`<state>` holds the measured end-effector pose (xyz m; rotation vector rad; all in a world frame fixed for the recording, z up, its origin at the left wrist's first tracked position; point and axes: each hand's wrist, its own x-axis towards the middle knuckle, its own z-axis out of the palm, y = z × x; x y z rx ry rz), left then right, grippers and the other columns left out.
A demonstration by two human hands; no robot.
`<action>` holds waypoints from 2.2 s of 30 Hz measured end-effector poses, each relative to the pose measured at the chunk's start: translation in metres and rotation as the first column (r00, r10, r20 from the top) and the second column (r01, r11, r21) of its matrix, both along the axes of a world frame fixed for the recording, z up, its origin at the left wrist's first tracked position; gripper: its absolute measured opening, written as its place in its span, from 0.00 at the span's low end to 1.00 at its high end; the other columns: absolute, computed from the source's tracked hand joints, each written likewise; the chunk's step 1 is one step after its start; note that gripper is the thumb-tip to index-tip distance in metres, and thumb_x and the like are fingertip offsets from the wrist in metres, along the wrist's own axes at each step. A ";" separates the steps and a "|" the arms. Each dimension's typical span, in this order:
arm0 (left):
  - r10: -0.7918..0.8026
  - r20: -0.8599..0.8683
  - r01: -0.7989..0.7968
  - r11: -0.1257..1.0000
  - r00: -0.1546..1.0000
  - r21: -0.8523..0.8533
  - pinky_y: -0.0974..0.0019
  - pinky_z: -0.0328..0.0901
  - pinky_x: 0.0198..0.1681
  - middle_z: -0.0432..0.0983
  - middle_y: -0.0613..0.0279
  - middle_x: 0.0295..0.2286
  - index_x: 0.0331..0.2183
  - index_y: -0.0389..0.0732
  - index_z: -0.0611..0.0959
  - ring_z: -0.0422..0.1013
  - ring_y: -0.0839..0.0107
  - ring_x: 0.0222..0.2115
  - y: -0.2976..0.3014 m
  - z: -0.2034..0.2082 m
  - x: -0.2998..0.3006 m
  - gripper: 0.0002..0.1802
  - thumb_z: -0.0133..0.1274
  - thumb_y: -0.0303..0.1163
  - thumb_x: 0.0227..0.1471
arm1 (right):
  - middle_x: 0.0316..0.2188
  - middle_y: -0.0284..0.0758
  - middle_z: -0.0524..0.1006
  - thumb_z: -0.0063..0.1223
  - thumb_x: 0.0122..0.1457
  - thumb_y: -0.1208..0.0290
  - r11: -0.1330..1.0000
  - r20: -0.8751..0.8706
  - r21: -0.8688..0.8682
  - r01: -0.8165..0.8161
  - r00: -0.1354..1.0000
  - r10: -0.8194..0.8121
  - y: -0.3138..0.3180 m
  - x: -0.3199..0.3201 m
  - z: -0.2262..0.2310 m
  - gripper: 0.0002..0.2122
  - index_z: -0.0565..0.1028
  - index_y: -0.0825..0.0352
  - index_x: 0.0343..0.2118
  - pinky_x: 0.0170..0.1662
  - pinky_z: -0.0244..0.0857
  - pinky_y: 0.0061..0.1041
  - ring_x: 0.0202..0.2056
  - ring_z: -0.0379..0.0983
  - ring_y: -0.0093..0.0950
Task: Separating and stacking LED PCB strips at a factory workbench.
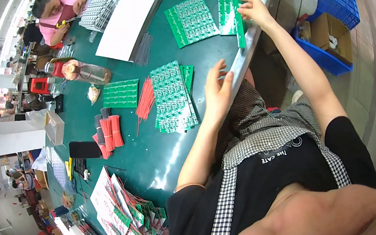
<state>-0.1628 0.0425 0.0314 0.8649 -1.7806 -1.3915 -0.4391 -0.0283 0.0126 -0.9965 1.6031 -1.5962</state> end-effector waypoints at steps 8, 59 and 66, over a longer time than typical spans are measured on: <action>0.286 0.254 -0.220 0.940 0.924 -0.259 0.62 0.65 0.41 0.70 0.47 0.39 0.44 0.34 0.72 0.69 0.60 0.37 -0.158 -0.004 0.028 0.22 0.52 0.30 0.45 | 0.37 0.43 0.74 0.56 0.46 0.66 0.932 -0.853 0.131 0.337 0.517 -0.067 -0.060 0.005 0.005 0.18 0.72 0.63 0.43 0.44 0.65 0.36 0.42 0.70 0.39; 0.320 0.496 0.173 0.675 0.807 -0.717 0.58 0.57 0.48 0.65 0.50 0.42 0.47 0.39 0.71 0.62 0.55 0.44 0.015 -0.006 0.006 0.22 0.51 0.27 0.47 | 0.32 0.37 0.76 0.53 0.50 0.78 0.967 0.869 -0.181 0.179 0.490 0.072 0.179 0.086 -0.073 0.09 0.73 0.72 0.35 0.37 0.69 0.24 0.32 0.74 0.26; 0.166 0.624 0.333 0.727 0.764 -0.601 0.60 0.59 0.44 0.66 0.51 0.39 0.49 0.42 0.70 0.64 0.56 0.40 -0.006 -0.019 -0.015 0.26 0.55 0.34 0.47 | 0.31 0.36 0.76 0.52 0.50 0.79 0.931 0.824 -0.159 0.329 0.563 -0.058 0.146 0.101 -0.071 0.07 0.73 0.72 0.34 0.34 0.69 0.23 0.31 0.74 0.24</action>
